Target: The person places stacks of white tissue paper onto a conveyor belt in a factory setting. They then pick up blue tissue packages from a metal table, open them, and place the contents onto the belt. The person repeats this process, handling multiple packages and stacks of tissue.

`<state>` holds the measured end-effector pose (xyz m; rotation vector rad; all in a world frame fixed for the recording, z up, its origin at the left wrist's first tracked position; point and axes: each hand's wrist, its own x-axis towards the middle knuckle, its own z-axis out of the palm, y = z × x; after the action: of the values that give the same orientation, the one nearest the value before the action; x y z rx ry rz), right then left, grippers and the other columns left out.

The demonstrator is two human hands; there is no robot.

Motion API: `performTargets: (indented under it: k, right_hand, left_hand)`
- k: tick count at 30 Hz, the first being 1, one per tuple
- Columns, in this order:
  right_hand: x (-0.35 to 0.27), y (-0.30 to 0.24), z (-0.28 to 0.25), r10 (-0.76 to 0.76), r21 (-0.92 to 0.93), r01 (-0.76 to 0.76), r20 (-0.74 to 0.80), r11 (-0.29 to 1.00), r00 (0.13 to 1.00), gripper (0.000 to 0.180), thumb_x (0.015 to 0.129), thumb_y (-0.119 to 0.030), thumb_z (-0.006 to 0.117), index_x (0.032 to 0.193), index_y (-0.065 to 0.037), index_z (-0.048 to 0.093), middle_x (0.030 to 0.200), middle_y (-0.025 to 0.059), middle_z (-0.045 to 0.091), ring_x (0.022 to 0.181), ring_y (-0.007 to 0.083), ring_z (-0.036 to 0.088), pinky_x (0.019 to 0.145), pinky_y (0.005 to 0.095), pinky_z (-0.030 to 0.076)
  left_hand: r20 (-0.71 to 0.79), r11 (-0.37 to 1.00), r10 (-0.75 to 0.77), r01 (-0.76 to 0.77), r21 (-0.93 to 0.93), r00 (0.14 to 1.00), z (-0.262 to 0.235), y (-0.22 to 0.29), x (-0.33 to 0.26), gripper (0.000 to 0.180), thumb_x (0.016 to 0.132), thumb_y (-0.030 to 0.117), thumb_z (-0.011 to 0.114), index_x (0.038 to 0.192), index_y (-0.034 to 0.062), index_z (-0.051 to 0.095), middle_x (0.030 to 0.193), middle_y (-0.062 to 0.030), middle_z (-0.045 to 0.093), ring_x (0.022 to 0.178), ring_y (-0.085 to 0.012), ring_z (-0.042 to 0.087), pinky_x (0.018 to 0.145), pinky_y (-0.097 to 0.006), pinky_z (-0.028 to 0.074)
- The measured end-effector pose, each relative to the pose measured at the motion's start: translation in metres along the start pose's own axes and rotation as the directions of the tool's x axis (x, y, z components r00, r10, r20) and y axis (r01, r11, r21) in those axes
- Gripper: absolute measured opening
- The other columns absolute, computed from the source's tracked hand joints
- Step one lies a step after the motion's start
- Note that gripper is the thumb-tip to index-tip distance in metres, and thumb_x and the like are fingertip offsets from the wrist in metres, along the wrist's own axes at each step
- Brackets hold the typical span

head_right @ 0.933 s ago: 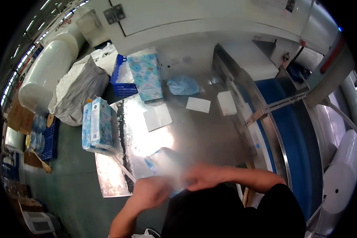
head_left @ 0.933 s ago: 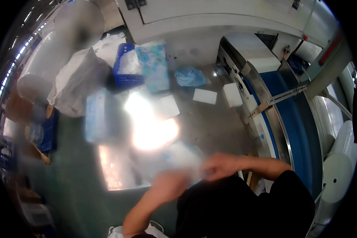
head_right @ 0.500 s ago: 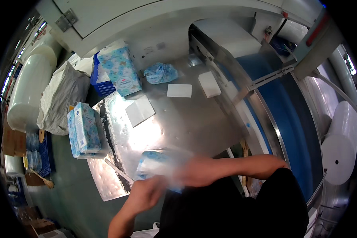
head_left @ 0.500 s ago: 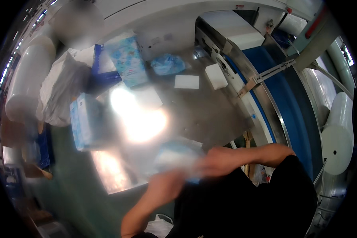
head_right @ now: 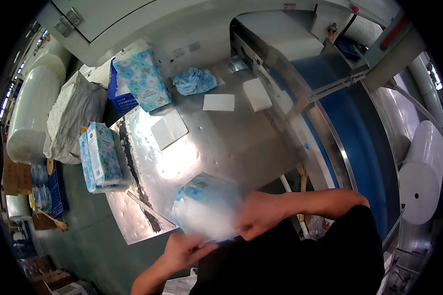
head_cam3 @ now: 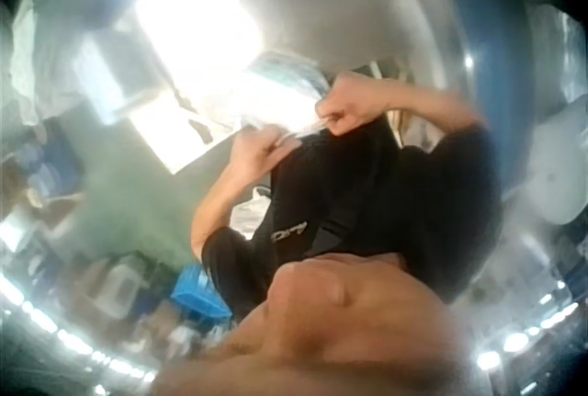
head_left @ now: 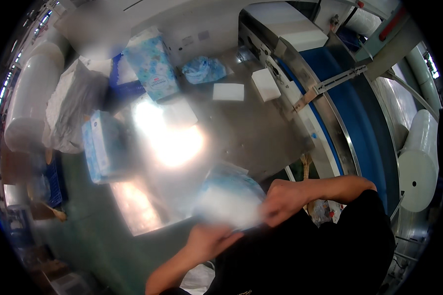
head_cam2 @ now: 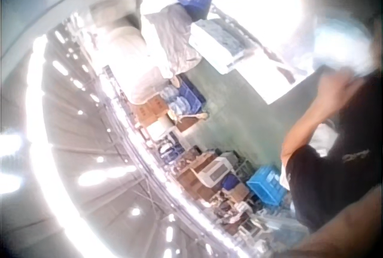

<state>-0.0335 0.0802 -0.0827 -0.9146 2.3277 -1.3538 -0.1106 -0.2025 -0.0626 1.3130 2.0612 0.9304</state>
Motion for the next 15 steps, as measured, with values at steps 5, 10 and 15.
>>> performTargets:
  k: [5, 10, 15]
  right_hand:
    - [-0.010, 0.001, -0.001, 0.099, 0.099, -0.104, 0.053, 0.990, 0.994, 0.016, 0.082, -0.023, 0.065, 0.073, -0.012, 0.058, 0.063, 0.0085, 0.057, 0.058, 0.0288, 0.058, 0.053, 0.0395, 0.044]
    - [-0.045, 0.029, -0.023, 0.241, 0.184, -0.212, -0.151, 0.960, 0.959, 0.016, 0.078, -0.013, 0.067, 0.067, -0.008, 0.055, 0.058, 0.0082, 0.054, 0.051, 0.0229, 0.056, 0.050, 0.0329, 0.042]
    - [-0.017, 0.013, -0.016, 0.126, 0.085, -0.113, -0.159, 0.990, 0.979, 0.018, 0.076, -0.014, 0.068, 0.066, -0.007, 0.054, 0.056, 0.0076, 0.052, 0.051, 0.0253, 0.054, 0.049, 0.0331, 0.041]
  left_hand:
    - [-0.057, 1.000, 0.008, -0.007, 0.004, 0.998, -0.003, -0.005, -0.016, 0.027, 0.083, 0.024, 0.078, 0.069, 0.0108, 0.059, 0.057, -0.0066, 0.053, 0.047, -0.0245, 0.054, 0.046, -0.035, 0.044]
    - [-0.312, 0.932, -0.351, 0.297, -0.209, 0.883, -0.042, -0.007, -0.031, 0.026, 0.083, 0.014, 0.078, 0.067, 0.0065, 0.059, 0.055, -0.0095, 0.050, 0.045, -0.0235, 0.050, 0.045, -0.032, 0.039]
    - [-0.334, 0.984, -0.177, 0.158, -0.082, 0.926, -0.024, -0.016, -0.024, 0.025, 0.090, 0.013, 0.072, 0.070, 0.0025, 0.060, 0.056, -0.0032, 0.053, 0.050, -0.0092, 0.048, 0.047, -0.026, 0.037]
